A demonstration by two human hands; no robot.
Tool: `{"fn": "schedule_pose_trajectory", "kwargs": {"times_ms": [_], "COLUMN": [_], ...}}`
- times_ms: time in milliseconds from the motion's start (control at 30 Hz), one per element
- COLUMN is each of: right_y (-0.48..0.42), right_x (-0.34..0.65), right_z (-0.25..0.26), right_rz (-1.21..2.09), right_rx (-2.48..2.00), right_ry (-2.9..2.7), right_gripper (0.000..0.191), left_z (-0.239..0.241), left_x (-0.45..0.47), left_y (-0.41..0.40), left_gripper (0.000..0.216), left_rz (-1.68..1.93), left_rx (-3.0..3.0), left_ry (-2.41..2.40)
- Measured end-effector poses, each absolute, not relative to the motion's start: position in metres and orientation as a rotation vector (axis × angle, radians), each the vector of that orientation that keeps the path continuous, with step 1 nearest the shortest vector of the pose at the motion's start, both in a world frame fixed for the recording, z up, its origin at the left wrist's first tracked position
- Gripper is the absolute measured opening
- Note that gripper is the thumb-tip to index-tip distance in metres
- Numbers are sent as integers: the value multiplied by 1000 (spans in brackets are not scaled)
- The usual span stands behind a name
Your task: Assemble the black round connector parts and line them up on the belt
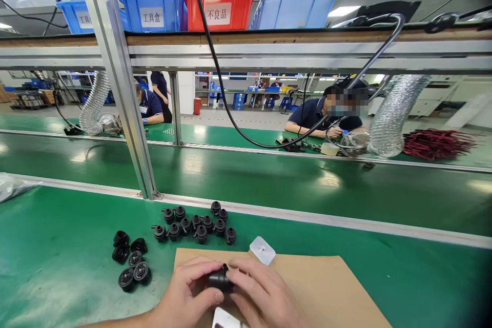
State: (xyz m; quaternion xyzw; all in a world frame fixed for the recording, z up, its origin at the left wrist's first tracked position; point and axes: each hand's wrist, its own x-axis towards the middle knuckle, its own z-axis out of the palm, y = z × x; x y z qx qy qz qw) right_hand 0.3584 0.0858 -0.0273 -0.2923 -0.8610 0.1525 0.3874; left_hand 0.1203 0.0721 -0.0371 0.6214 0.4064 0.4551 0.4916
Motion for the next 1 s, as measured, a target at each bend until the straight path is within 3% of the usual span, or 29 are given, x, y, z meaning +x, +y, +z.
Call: {"fn": "schedule_pose_trajectory", "kwargs": {"times_ms": [100, 267, 367, 467, 600, 667, 867, 1000], "right_y": [84, 81, 82, 83, 83, 82, 84, 87], "right_x": [359, 358, 355, 351, 351, 352, 356, 355], "right_z": [-27, -20, -22, -32, -38, -37, -51, -68], "right_rz": [390, 564, 677, 909, 1142, 1147, 1098, 1073], "right_rx": [-827, -875, -941, -1039, -1003, -994, -1072, -1204], "right_ry": [-2226, -2200, -2167, -1953, -1801, -1882, -1953, -1936], "right_gripper": [15, 29, 12, 37, 28, 26, 55, 57], "left_z": [-38, -33, -32, -37, -43, -41, -33, -45], "left_x": [120, 122, 121, 120, 121, 121, 121, 132], "left_y": [72, 71, 70, 70, 70, 70, 75, 78], "left_gripper": [38, 43, 48, 58, 40, 30, 12, 24], "left_rz": [1090, 1110, 1136, 1183, 1217, 1213, 1145, 1172], "left_rx": [1541, 1588, 1670, 1725, 1630, 1658, 1563, 1234], "left_ry": [1013, 992, 958, 962, 993, 1012, 1146, 1142]}}
